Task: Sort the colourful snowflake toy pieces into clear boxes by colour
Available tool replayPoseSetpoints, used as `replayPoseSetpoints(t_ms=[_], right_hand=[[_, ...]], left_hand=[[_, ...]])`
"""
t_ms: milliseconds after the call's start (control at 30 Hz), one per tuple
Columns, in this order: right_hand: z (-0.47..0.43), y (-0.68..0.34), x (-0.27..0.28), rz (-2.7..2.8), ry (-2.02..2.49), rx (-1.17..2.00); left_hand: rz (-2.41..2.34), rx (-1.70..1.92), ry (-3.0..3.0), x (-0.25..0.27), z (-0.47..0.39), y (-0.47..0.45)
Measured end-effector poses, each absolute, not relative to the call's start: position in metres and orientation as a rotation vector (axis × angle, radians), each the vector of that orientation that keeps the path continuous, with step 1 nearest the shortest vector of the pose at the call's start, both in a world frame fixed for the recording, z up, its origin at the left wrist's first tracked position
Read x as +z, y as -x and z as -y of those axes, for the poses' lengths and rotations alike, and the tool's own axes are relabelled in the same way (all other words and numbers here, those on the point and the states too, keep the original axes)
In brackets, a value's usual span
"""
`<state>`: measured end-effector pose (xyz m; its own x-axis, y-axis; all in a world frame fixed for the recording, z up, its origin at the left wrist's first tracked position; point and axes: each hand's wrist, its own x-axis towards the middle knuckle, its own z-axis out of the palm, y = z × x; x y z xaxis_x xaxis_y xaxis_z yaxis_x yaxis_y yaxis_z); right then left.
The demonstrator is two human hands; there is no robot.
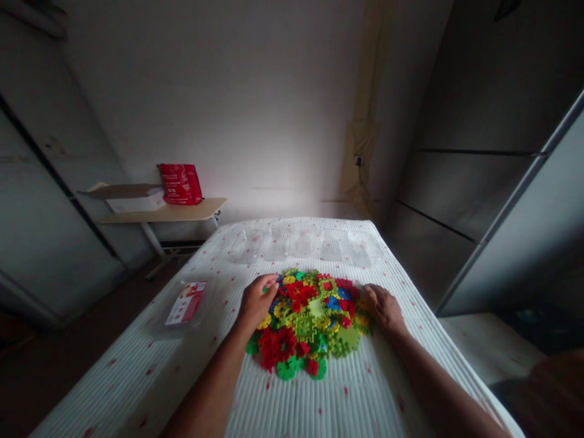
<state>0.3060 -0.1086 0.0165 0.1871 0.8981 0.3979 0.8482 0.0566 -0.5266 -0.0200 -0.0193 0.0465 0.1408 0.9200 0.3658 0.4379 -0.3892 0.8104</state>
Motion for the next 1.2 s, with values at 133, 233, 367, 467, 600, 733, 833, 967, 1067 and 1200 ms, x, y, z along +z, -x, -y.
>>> replayPoseSetpoints(t_ms=[133, 233, 367, 467, 600, 733, 833, 967, 1067, 1200], right_hand=[[0.108, -0.307, 0.013, 1.7, 1.754, 0.001], [0.106, -0.308, 0.01, 1.721, 1.781, -0.041], [0.105, -0.309, 0.009, 1.756, 1.804, -0.029], [0.104, -0.308, 0.009, 1.752, 1.827, -0.027], [0.104, -0.306, 0.011, 1.729, 1.87, -0.05], [0.104, -0.305, 0.011, 1.733, 1.881, -0.03], [0.104, -0.305, 0.011, 1.724, 1.88, -0.042], [0.104, -0.306, 0.009, 1.74, 1.884, -0.07], [0.103, -0.307, 0.008, 1.751, 1.887, -0.068], [0.103, -0.307, 0.007, 1.752, 1.902, -0.062]], left_hand=[[-1.504, 1.163, -1.876, 0.025, 0.015, 0.047], [-1.548, 1.188, -1.797, 0.013, 0.015, 0.059], [-1.558, 1.214, -1.72, 0.005, 0.013, 0.06], [-1.545, 1.224, -1.68, 0.003, 0.013, 0.06], [-1.557, 1.222, -1.654, 0.003, 0.013, 0.061], [-1.562, 1.23, -1.641, 0.001, 0.013, 0.063], [-1.567, 1.225, -1.621, 0.001, 0.013, 0.063], [-1.546, 1.237, -1.562, 0.006, 0.016, 0.063], [-1.504, 1.257, -1.519, 0.009, 0.018, 0.062], [-1.459, 1.27, -1.492, 0.008, 0.016, 0.063]])
